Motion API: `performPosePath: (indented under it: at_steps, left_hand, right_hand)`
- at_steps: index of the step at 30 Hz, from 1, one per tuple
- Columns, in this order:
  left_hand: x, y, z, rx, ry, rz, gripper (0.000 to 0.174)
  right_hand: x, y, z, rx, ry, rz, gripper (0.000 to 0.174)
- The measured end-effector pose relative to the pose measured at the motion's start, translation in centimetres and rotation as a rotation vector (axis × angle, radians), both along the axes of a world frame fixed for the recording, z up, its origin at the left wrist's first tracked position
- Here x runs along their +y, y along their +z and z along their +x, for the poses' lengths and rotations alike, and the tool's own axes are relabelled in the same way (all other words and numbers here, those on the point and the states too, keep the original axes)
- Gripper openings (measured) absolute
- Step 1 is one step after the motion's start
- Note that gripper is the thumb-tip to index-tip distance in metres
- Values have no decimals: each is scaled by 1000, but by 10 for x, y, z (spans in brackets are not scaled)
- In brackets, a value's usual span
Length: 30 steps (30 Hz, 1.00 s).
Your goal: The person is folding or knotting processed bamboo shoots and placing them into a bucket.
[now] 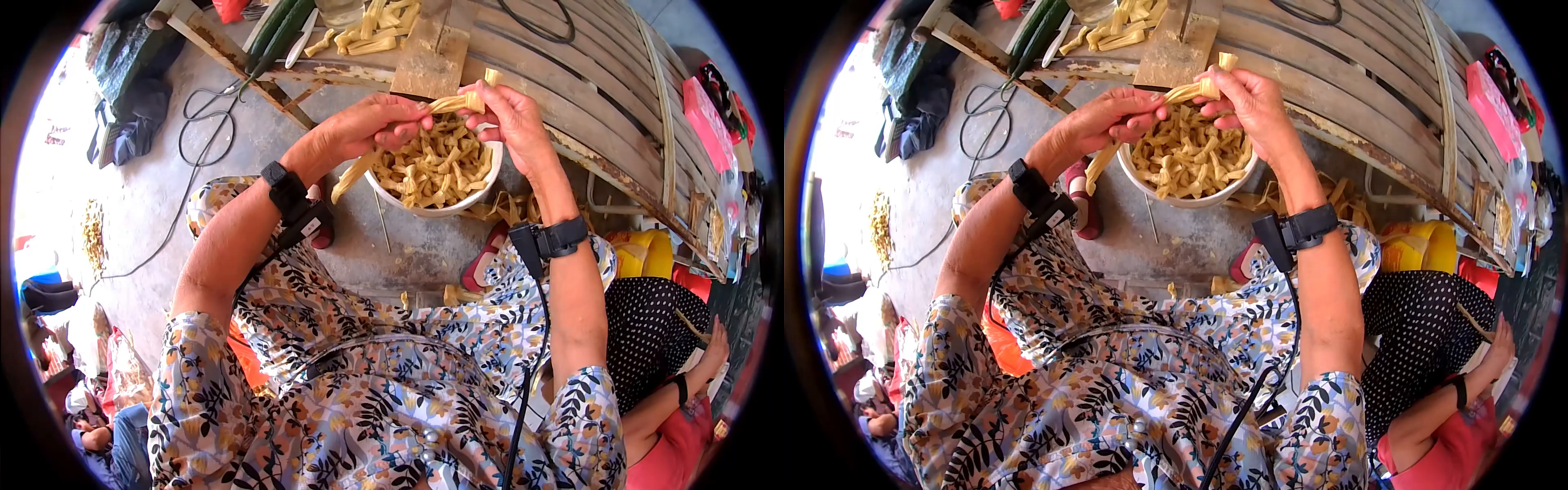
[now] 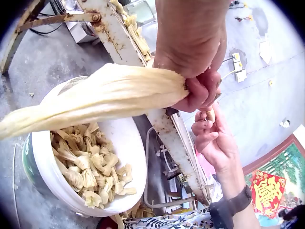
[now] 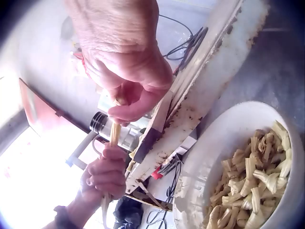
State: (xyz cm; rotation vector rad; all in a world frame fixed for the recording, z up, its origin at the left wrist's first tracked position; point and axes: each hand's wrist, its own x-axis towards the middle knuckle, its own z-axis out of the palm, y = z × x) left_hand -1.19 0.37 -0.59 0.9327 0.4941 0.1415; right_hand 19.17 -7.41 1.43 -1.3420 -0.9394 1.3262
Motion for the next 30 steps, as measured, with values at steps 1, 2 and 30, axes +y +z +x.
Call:
performPosePath:
  at_steps: [1,2,30]
  left_hand:
    - [0,0,0,0,-4,-1,26]
    - [2,-1,-1,-19,-28,18,25]
    - [0,18,31,11,194,571,24]
  right_hand:
    - [0,1,-1,-24,-16,11,27]
    - [0,-1,0,-47,-26,39,26]
    - [18,0,-29,190,-119,212,13]
